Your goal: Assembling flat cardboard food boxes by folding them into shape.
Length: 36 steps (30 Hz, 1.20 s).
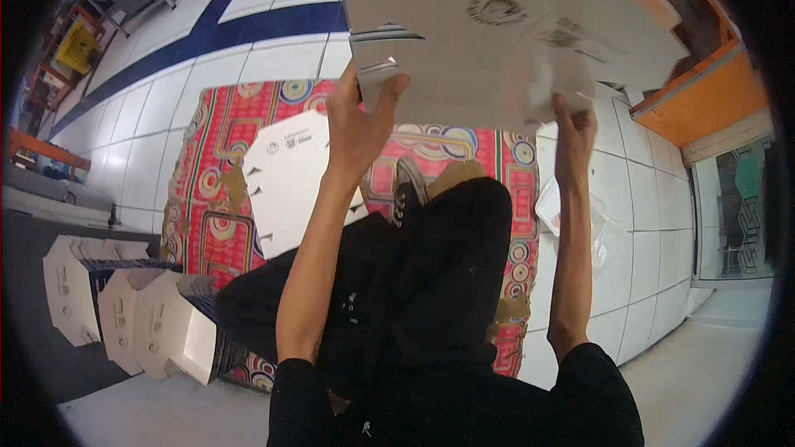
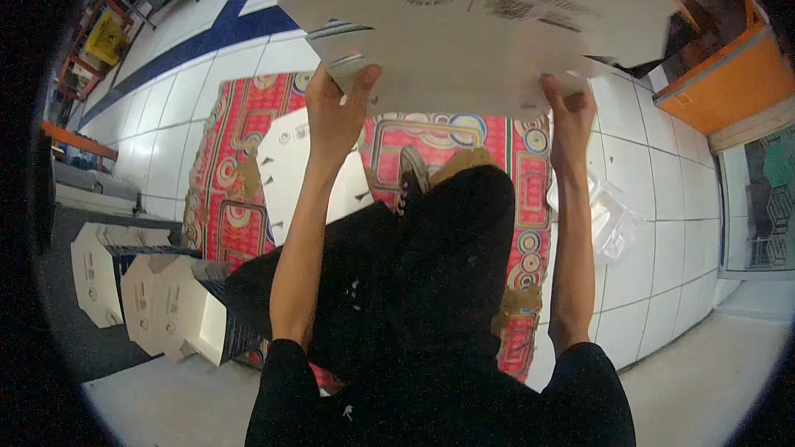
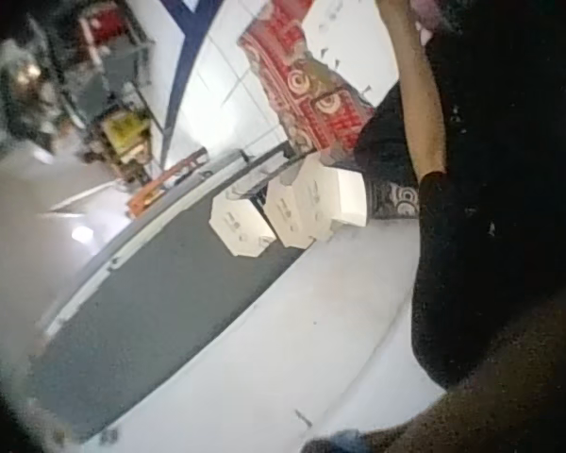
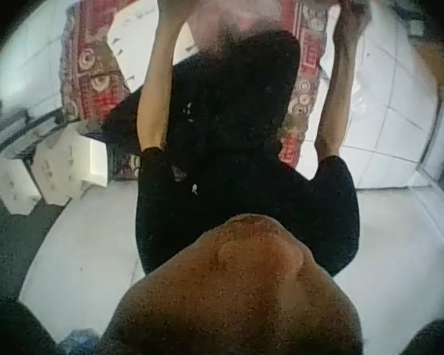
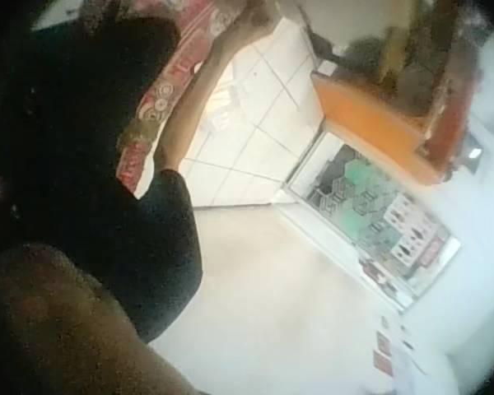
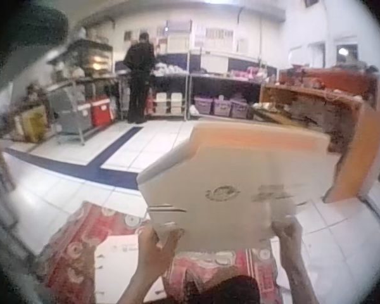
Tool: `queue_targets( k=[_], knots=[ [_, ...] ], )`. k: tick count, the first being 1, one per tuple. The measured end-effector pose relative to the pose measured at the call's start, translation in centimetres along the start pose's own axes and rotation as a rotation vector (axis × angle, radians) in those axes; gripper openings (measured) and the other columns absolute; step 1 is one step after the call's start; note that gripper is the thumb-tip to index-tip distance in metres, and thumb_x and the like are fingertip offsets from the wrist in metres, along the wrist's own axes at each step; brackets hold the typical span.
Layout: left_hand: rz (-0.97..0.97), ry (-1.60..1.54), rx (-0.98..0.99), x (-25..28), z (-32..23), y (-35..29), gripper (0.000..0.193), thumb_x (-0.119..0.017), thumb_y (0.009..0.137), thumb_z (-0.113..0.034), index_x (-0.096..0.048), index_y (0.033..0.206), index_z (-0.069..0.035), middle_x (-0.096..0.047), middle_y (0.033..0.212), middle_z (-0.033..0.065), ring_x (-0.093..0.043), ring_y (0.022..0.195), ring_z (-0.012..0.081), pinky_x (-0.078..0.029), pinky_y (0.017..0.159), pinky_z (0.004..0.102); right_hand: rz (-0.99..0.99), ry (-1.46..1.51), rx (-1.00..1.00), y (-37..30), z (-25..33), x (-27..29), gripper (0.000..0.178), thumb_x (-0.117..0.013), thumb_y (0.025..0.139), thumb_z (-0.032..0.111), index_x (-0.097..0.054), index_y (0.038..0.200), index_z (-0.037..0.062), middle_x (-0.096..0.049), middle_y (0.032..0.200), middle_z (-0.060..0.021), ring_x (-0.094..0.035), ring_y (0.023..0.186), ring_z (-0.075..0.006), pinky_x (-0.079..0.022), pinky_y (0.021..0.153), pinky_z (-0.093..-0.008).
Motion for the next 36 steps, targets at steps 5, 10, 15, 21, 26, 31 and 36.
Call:
queue_targets(
  k=[5,10,15,21,26,31,36],
  knots=[
    [0.000,0.000,0.095,-3.8,12.5,0.7,0.026,-0.072,0.092,-0.013,-0.064,0.113,0.000,-0.071,0.100,0.0111,-0.065,0.090,0.0183,-0.050,0.081,0.0331,0.169,-0.097,-0.081,3.4,-15.0,0.4,0.027,-0.069,0.096,0.017,-0.063,0.117,0.0009,-0.069,0.106,-0.0045,-0.061,0.100,-0.0136,-0.047,0.090,-0.0301],
    [-0.006,0.171,0.372,-3.3,27.0,-7.0,0.047,-0.078,0.086,-0.031,-0.064,0.116,0.003,-0.069,0.109,0.0178,-0.065,0.102,0.0276,-0.049,0.091,0.0388,0.188,0.095,-0.336,-2.2,-25.6,-2.8,0.038,-0.073,0.091,0.015,-0.059,0.124,0.0010,-0.069,0.108,-0.0070,-0.064,0.101,-0.0164,-0.052,0.085,-0.0326],
    [-0.021,0.150,0.524,-4.6,26.0,-6.7,0.051,-0.077,0.088,-0.030,-0.060,0.122,0.004,-0.066,0.115,0.0192,-0.063,0.108,0.0290,-0.047,0.097,0.0388,0.173,0.151,-0.402,-4.1,-28.7,-1.8,0.048,-0.075,0.087,0.013,-0.055,0.129,0.0029,-0.066,0.106,-0.0070,-0.062,0.090,-0.0169,-0.051,0.075,-0.0337],
    [-0.080,-0.035,0.353,-4.6,23.2,-5.4,0.034,-0.075,0.090,-0.020,-0.063,0.111,0.004,-0.066,0.111,0.0138,-0.062,0.103,0.0212,-0.048,0.091,0.0370,0.104,-0.106,-0.498,-3.6,-25.6,-2.3,0.039,-0.071,0.090,0.013,-0.057,0.125,0.0033,-0.067,0.105,-0.0083,-0.062,0.089,-0.0184,-0.050,0.074,-0.0337],
    [0.060,0.120,0.365,-3.1,25.4,-6.5,0.027,-0.074,0.088,-0.013,-0.065,0.108,0.003,-0.067,0.108,0.0130,-0.064,0.100,0.0231,-0.047,0.093,0.0368,0.134,0.009,-0.391,-3.6,-24.7,-2.0,0.034,-0.069,0.092,0.015,-0.059,0.123,0.0031,-0.067,0.106,-0.0079,-0.062,0.092,-0.0201,-0.049,0.076,-0.0344],
    [0.204,0.478,-0.019,-1.2,34.0,-9.8,0.021,-0.067,0.088,-0.007,-0.065,0.107,0.001,-0.069,0.105,0.0137,-0.064,0.099,0.0301,-0.045,0.095,0.0413,0.342,-0.428,-0.266,-5.0,-30.2,0.9,0.031,-0.058,0.100,0.025,-0.069,0.111,-0.0012,-0.072,0.108,-0.0114,-0.064,0.101,-0.0174,-0.048,0.094,-0.0324],
    [0.008,0.126,0.217,-6.9,22.4,-5.0,0.023,-0.069,0.089,-0.014,-0.065,0.107,0.000,-0.070,0.099,0.0108,-0.065,0.093,0.0232,-0.050,0.085,0.0368,0.162,-0.150,-0.178,-1.4,-23.9,2.1,0.023,-0.070,0.092,0.013,-0.067,0.108,-0.0028,-0.070,0.097,-0.0084,-0.064,0.089,-0.0160,-0.050,0.083,-0.0304]
  ],
)
Point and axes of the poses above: each hand's wrist, its own y-axis towards the middle knuckle, its own x-axis out of the back of the hand, z = x × y, the point moved 1 cm from there along y, towards the middle knuckle
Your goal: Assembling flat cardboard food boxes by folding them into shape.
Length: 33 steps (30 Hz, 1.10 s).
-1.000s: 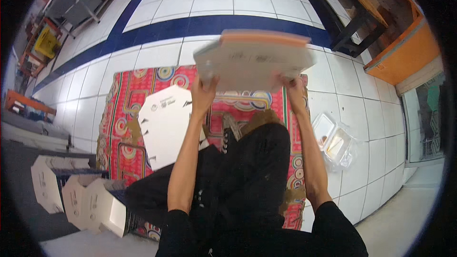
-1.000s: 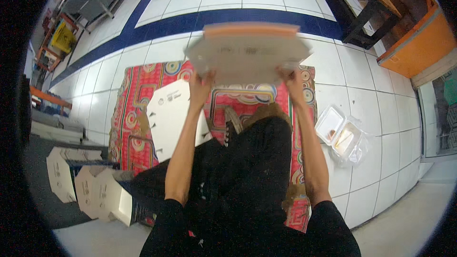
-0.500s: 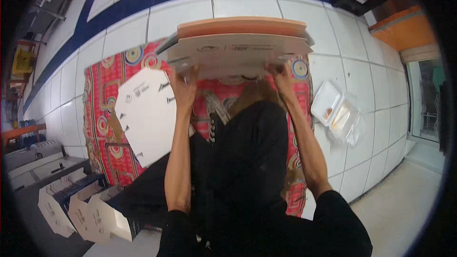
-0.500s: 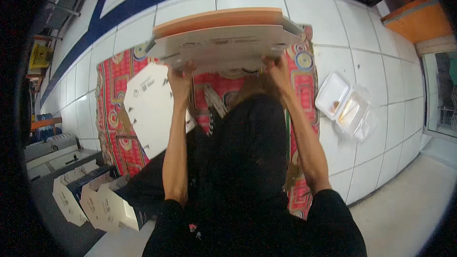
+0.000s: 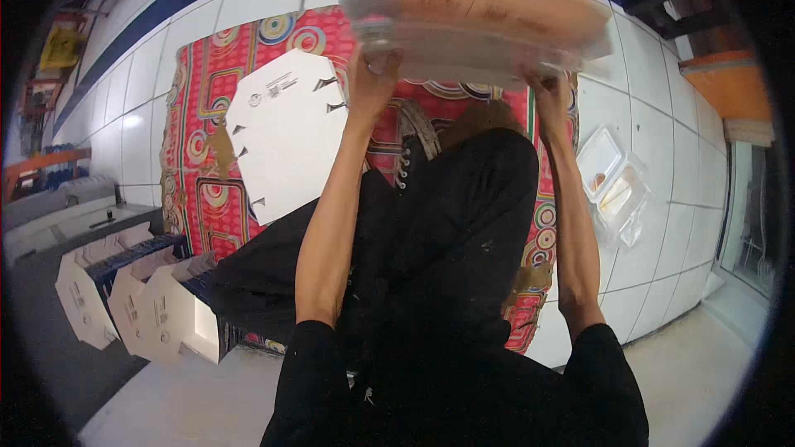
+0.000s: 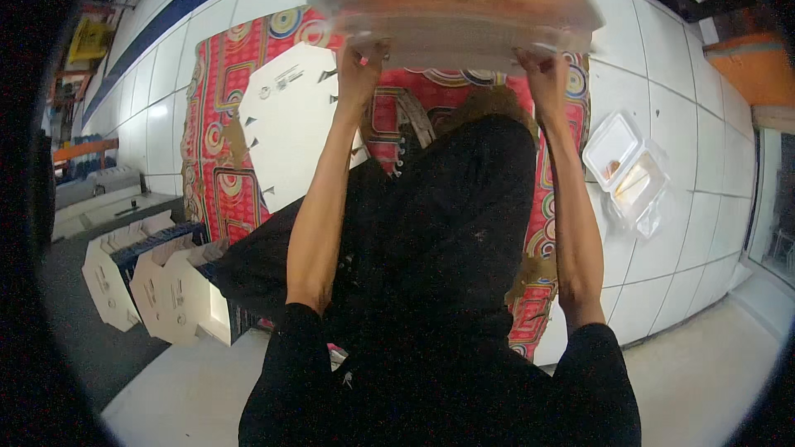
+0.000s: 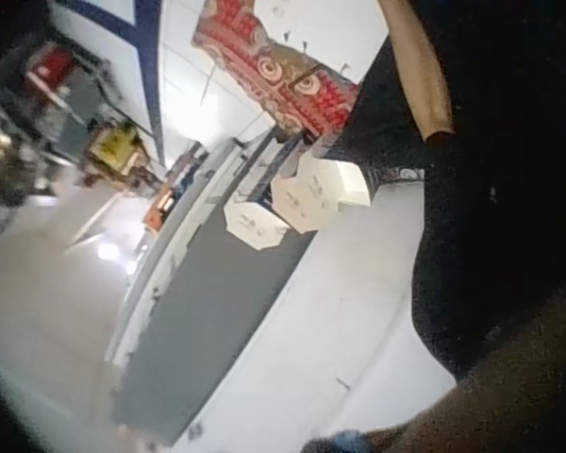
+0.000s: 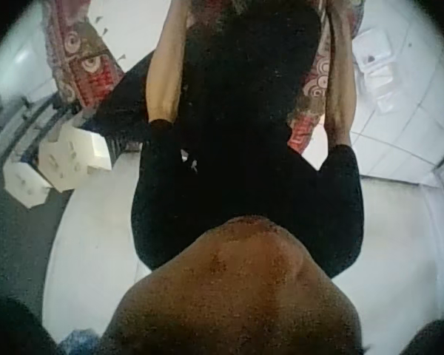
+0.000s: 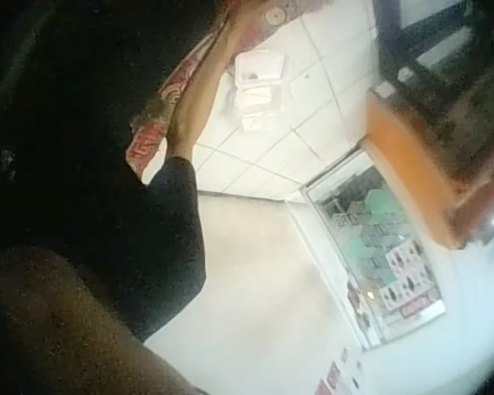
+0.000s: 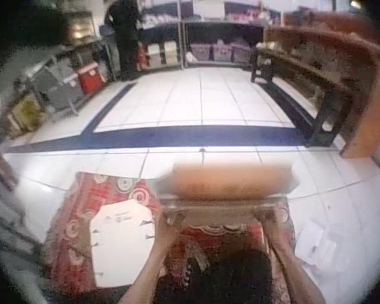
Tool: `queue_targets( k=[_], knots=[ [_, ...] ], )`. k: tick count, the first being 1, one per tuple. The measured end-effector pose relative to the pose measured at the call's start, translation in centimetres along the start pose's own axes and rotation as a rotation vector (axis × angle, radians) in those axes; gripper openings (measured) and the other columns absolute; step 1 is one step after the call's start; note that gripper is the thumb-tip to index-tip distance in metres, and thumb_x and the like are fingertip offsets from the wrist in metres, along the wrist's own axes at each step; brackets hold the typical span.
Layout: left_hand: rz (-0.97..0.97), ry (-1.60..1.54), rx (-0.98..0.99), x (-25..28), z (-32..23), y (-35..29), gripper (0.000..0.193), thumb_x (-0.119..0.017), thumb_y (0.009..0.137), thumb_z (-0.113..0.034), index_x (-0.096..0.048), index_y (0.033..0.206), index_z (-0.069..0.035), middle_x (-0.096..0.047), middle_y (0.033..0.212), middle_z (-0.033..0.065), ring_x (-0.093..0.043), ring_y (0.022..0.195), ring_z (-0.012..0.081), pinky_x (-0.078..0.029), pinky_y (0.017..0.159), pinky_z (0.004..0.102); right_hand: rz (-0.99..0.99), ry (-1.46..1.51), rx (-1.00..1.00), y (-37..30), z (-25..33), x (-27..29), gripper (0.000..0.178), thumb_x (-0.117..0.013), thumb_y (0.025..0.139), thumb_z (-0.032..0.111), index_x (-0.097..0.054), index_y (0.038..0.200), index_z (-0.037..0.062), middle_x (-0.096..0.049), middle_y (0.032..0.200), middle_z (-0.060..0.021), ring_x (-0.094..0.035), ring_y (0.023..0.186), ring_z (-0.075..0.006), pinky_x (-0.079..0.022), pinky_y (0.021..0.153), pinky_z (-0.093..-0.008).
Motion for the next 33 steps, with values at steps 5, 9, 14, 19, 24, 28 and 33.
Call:
queue_targets(
  k=[5,9,14,19,24,28,33],
  knots=[
    [0.007,0.018,-0.068,8.5,-15.2,-1.9,0.029,-0.067,0.092,-0.013,-0.060,0.114,0.004,-0.069,0.099,0.0152,-0.066,0.088,0.0201,-0.052,0.081,0.0336,-0.116,0.106,-0.056,-6.1,18.7,-1.1,0.040,-0.073,0.089,0.021,-0.062,0.117,-0.0058,-0.068,0.104,-0.0097,-0.062,0.093,-0.0150,-0.048,0.084,-0.0285],
    [0.031,-0.048,0.207,11.1,-21.9,-9.5,0.036,-0.068,0.091,-0.010,-0.057,0.121,0.005,-0.070,0.099,0.0174,-0.066,0.088,0.0203,-0.053,0.082,0.0335,-0.084,0.041,-0.229,-14.6,24.3,1.4,0.052,-0.074,0.089,0.028,-0.057,0.126,-0.0045,-0.066,0.113,-0.0102,-0.061,0.101,-0.0163,-0.047,0.090,-0.0304],
    [-0.023,0.167,0.436,10.9,-18.1,-22.6,0.047,-0.069,0.089,-0.010,-0.051,0.130,0.003,-0.069,0.104,0.0236,-0.070,0.096,0.0350,-0.054,0.082,0.0394,-0.071,0.063,-0.522,-26.7,17.7,2.7,0.055,-0.076,0.088,0.023,-0.054,0.131,-0.0052,-0.064,0.119,-0.0115,-0.060,0.106,-0.0196,-0.044,0.097,-0.0322],
    [-0.042,0.402,0.539,10.3,-16.1,-30.3,0.059,-0.066,0.089,-0.006,-0.043,0.142,0.004,-0.057,0.132,0.0285,-0.059,0.122,0.0399,-0.048,0.101,0.0434,-0.044,-0.088,-0.613,-33.5,12.2,3.1,0.056,-0.076,0.088,0.018,-0.052,0.133,-0.0050,-0.063,0.125,-0.0147,-0.059,0.114,-0.0238,-0.042,0.101,-0.0345],
    [-0.096,0.331,0.521,10.5,-17.1,-31.8,0.061,-0.061,0.092,-0.010,-0.038,0.146,0.004,-0.051,0.140,0.0268,-0.053,0.127,0.0443,-0.043,0.106,0.0474,-0.040,0.015,-0.632,-33.1,12.8,2.2,0.054,-0.073,0.088,0.012,-0.052,0.136,-0.0039,-0.064,0.124,-0.0124,-0.060,0.112,-0.0218,-0.044,0.100,-0.0349],
    [-0.103,0.377,0.445,10.4,-17.6,-32.1,0.062,-0.061,0.092,-0.009,-0.038,0.147,0.004,-0.047,0.146,0.0255,-0.050,0.131,0.0427,-0.040,0.109,0.0468,-0.046,-0.029,-0.668,-33.1,12.9,2.4,0.054,-0.073,0.088,0.012,-0.052,0.136,-0.0037,-0.064,0.124,-0.0122,-0.060,0.112,-0.0218,-0.044,0.100,-0.0351],
    [-0.051,0.457,0.356,10.8,-18.4,-32.0,0.061,-0.060,0.093,-0.008,-0.037,0.147,0.008,-0.041,0.149,0.0293,-0.044,0.136,0.0437,-0.035,0.114,0.0485,-0.044,-0.005,-0.653,-33.2,12.8,2.7,0.053,-0.074,0.088,0.012,-0.053,0.135,-0.0026,-0.064,0.124,-0.0119,-0.061,0.112,-0.0220,-0.045,0.099,-0.0355]
  ],
)
Point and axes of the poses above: each hand's wrist, its own y-axis towards the middle knuckle, its own x-axis out of the back of the hand, z = x × y, the point moved 1 cm from there along y, towards the middle knuckle
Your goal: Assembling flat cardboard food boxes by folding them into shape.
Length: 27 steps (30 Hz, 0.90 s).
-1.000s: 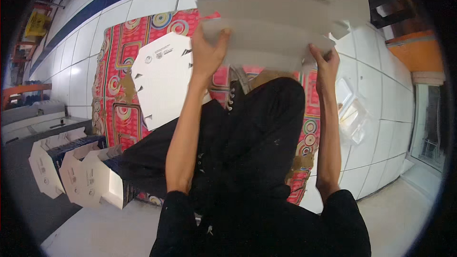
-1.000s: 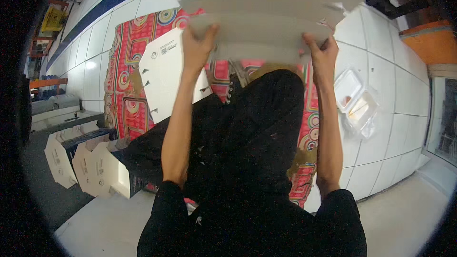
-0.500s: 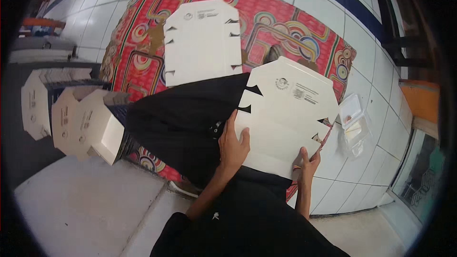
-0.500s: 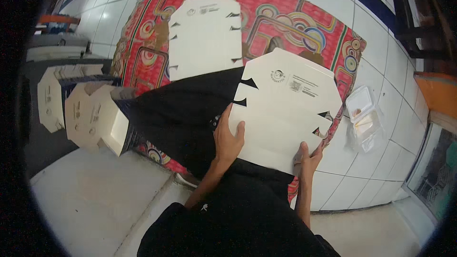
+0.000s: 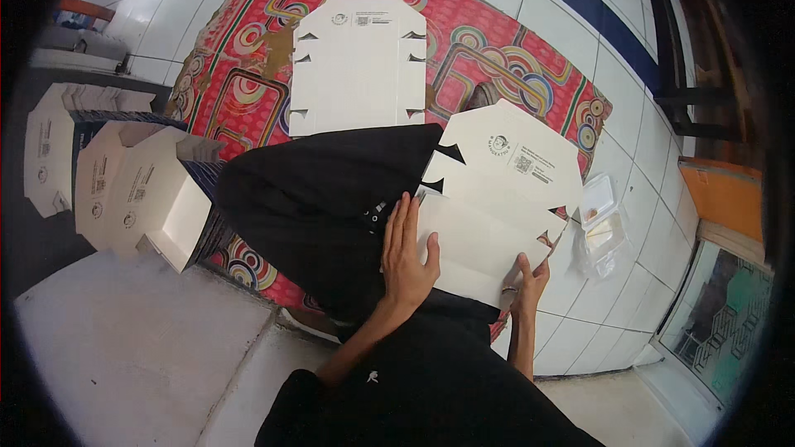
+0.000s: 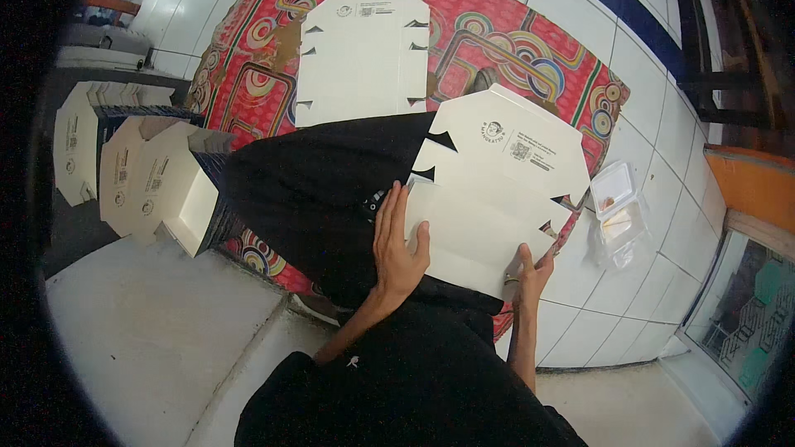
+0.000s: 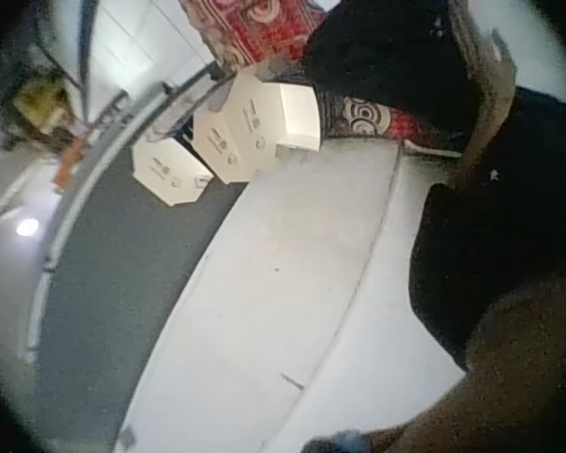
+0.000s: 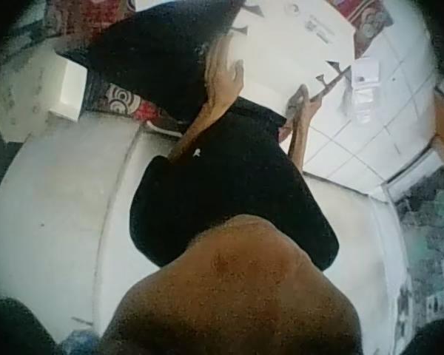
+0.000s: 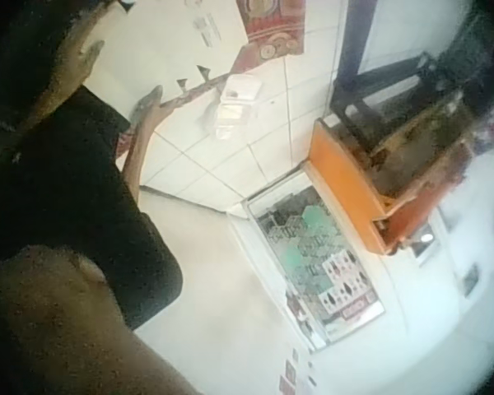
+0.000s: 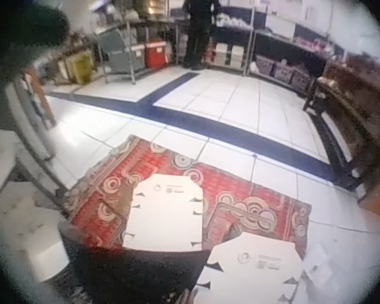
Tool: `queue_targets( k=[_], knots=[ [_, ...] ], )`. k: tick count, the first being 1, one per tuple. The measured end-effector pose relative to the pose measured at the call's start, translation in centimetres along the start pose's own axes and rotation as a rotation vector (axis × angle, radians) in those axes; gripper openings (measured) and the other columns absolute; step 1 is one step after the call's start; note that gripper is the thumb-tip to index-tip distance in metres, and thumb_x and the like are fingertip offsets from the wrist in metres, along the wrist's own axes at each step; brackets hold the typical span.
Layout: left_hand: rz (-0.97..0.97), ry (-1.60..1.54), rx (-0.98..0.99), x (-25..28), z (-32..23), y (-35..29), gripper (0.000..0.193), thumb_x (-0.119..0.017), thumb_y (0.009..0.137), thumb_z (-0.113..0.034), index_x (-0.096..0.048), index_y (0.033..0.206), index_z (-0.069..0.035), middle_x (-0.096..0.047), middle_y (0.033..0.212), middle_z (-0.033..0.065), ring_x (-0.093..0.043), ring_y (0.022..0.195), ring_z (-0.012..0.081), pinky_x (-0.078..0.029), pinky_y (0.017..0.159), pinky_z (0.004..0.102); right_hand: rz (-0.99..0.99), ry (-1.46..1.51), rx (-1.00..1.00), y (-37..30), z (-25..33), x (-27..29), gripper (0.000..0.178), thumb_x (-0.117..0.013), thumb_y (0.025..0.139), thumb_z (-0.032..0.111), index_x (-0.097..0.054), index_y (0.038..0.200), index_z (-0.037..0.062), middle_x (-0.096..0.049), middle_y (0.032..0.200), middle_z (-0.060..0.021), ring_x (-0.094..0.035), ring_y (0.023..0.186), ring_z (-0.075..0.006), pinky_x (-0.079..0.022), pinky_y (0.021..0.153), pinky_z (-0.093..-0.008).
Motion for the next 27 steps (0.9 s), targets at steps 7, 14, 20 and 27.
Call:
queue_targets(
  k=[7,14,20,27],
  knots=[
    [0.026,-0.079,-0.006,0.0,0.3,-0.6,0.064,-0.061,0.092,-0.006,-0.036,0.148,0.008,-0.040,0.151,0.0302,-0.041,0.140,0.0438,-0.033,0.115,0.0486,0.012,0.002,0.049,0.6,-1.2,0.4,0.048,-0.072,0.089,0.013,-0.055,0.131,-0.0026,-0.066,0.119,-0.0107,-0.062,0.107,-0.0214,-0.046,0.097,-0.0351],
    [0.051,-0.224,0.133,0.9,-1.4,0.0,0.043,-0.064,0.092,-0.006,-0.051,0.130,0.007,-0.060,0.127,0.0251,-0.061,0.115,0.0385,-0.048,0.099,0.0441,0.007,0.024,0.049,0.2,-0.6,0.0,0.048,-0.071,0.090,0.015,-0.055,0.130,-0.0045,-0.066,0.120,-0.0119,-0.061,0.109,-0.0216,-0.045,0.098,-0.0355],
    [0.295,-0.474,0.185,0.8,1.4,3.1,0.037,-0.072,0.089,-0.017,-0.062,0.112,0.011,-0.070,0.098,0.0287,-0.070,0.095,0.0415,-0.053,0.084,0.0432,0.086,-0.060,0.087,0.6,0.6,1.2,0.057,-0.070,0.092,0.019,-0.047,0.138,-0.0044,-0.060,0.128,-0.0145,-0.056,0.117,-0.0228,-0.042,0.102,-0.0360],
    [0.339,-0.655,-0.114,3.6,-4.8,5.8,0.033,-0.072,0.090,-0.012,-0.062,0.114,0.010,-0.073,0.091,0.0184,-0.071,0.082,0.0192,-0.053,0.074,0.0307,-0.070,0.031,0.335,0.4,8.3,3.8,0.068,-0.073,0.091,0.029,-0.042,0.143,-0.0031,-0.056,0.129,-0.0133,-0.053,0.118,-0.0224,-0.039,0.104,-0.0358]
  ],
)
Point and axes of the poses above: each hand's wrist, its own y-axis towards the middle knuckle, its own x-axis out of the back of the hand, z = x × y, the point moved 1 cm from there along y, towards the middle knuckle
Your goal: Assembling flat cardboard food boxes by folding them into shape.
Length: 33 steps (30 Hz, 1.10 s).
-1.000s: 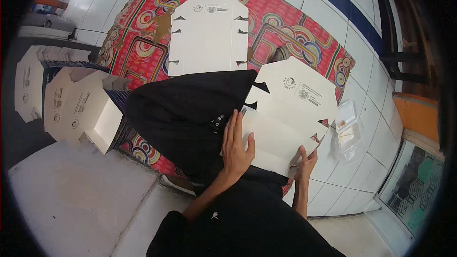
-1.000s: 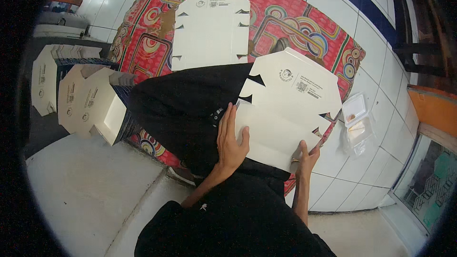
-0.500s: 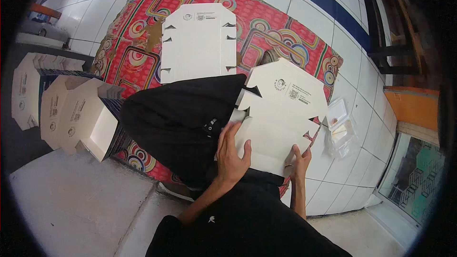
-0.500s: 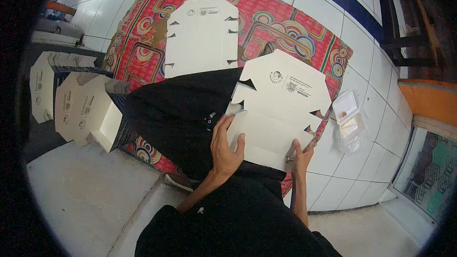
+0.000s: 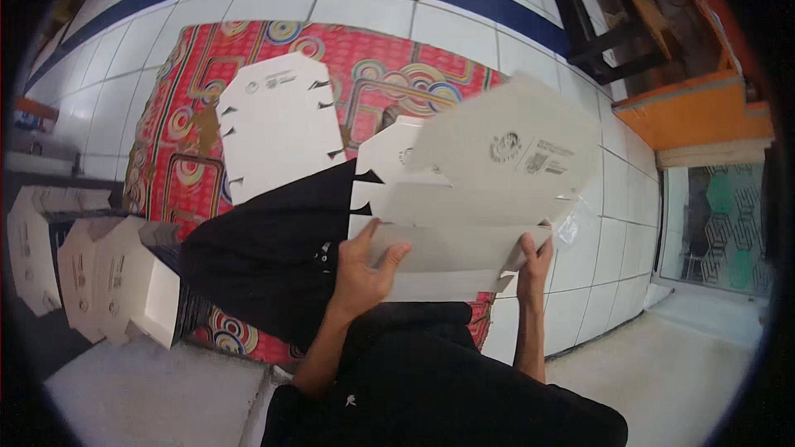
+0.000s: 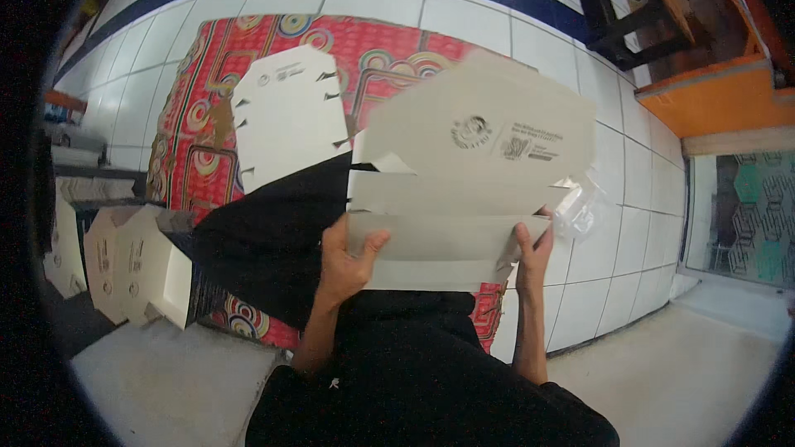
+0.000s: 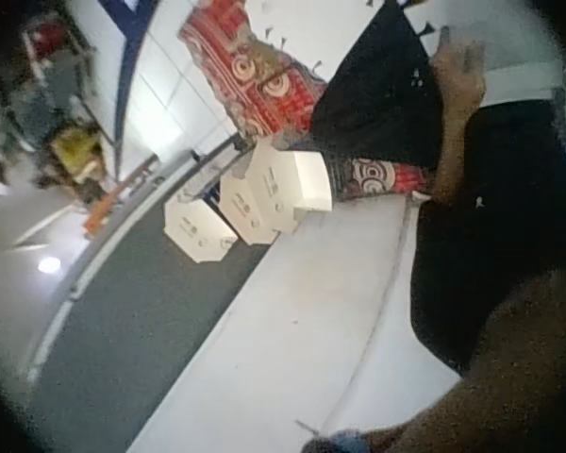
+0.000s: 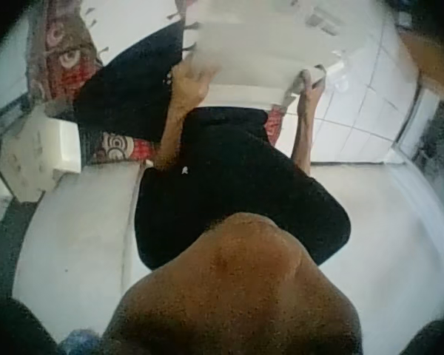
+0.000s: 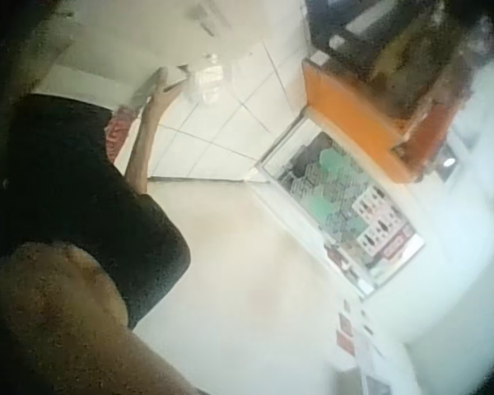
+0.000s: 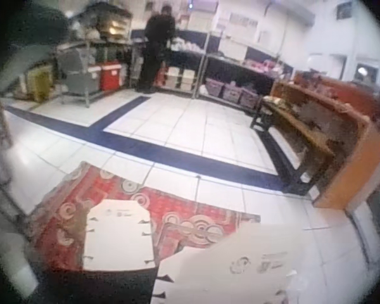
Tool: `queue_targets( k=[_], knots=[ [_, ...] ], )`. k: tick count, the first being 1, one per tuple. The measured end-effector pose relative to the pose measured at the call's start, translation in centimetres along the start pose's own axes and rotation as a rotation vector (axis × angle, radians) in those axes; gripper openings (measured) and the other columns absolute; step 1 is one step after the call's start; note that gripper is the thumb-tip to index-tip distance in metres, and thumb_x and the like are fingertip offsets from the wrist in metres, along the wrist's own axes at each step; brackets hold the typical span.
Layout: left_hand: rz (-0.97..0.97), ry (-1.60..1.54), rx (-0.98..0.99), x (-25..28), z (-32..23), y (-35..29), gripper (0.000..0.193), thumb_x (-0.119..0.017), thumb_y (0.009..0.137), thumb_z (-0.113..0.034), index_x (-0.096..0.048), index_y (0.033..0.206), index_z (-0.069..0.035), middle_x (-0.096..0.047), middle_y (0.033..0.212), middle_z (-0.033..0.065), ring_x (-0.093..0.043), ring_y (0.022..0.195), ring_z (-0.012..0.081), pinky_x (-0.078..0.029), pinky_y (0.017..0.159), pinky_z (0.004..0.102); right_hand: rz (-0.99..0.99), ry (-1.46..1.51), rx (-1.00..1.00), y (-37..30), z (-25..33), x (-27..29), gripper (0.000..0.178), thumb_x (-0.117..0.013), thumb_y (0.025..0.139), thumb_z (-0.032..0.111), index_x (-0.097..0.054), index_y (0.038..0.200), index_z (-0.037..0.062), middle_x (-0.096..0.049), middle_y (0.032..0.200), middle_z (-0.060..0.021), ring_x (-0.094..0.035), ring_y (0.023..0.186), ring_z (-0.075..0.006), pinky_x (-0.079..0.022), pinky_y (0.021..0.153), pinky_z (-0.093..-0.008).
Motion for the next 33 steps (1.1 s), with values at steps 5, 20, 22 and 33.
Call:
queue_targets(
  k=[5,20,22,33],
  knots=[
    [-0.020,-0.041,-0.189,0.0,-2.0,5.0,0.022,-0.071,0.091,-0.008,-0.065,0.108,0.004,-0.072,0.086,0.0105,-0.066,0.077,0.0117,-0.052,0.069,0.0270,-0.008,0.105,0.202,2.0,7.8,1.3,0.043,-0.080,0.086,0.014,-0.057,0.121,0.0023,-0.064,0.113,-0.0069,-0.059,0.105,-0.0161,-0.045,0.093,-0.0292],
    [-0.197,0.177,-0.003,-2.5,-1.5,5.5,0.028,-0.067,0.091,-0.012,-0.064,0.115,0.002,-0.072,0.090,0.0210,-0.073,0.089,0.0315,-0.054,0.078,0.0391,-0.241,-0.151,0.050,-0.3,5.9,-3.8,0.027,-0.075,0.092,0.017,-0.062,0.109,-0.0011,-0.064,0.095,-0.0059,-0.060,0.091,-0.0146,-0.049,0.084,-0.0318],
    [-0.265,0.321,0.073,-3.6,2.8,3.8,0.028,-0.063,0.093,-0.012,-0.062,0.116,0.004,-0.072,0.091,0.0228,-0.072,0.091,0.0349,-0.054,0.079,0.0418,-0.299,-0.228,0.114,-1.1,2.0,-4.8,0.037,-0.071,0.092,0.012,-0.056,0.120,-0.0059,-0.062,0.112,-0.0134,-0.059,0.104,-0.0227,-0.046,0.096,-0.0366],
    [-0.019,0.775,0.003,-9.5,10.2,0.0,0.072,-0.045,0.098,-0.018,-0.010,0.155,0.010,-0.012,0.161,0.0333,-0.012,0.151,0.0462,-0.011,0.122,0.0556,0.075,-0.667,0.346,-4.8,-6.3,-10.7,0.073,-0.050,0.097,0.012,-0.011,0.154,-0.0117,-0.013,0.158,-0.0373,-0.012,0.150,-0.0487,-0.014,0.122,-0.0504]
  ],
)
Point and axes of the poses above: each hand's wrist, its own y-axis towards the middle knuckle, its own x-axis out of the back of the hand, z = x × y, the point moved 1 cm from there along y, towards the middle knuckle
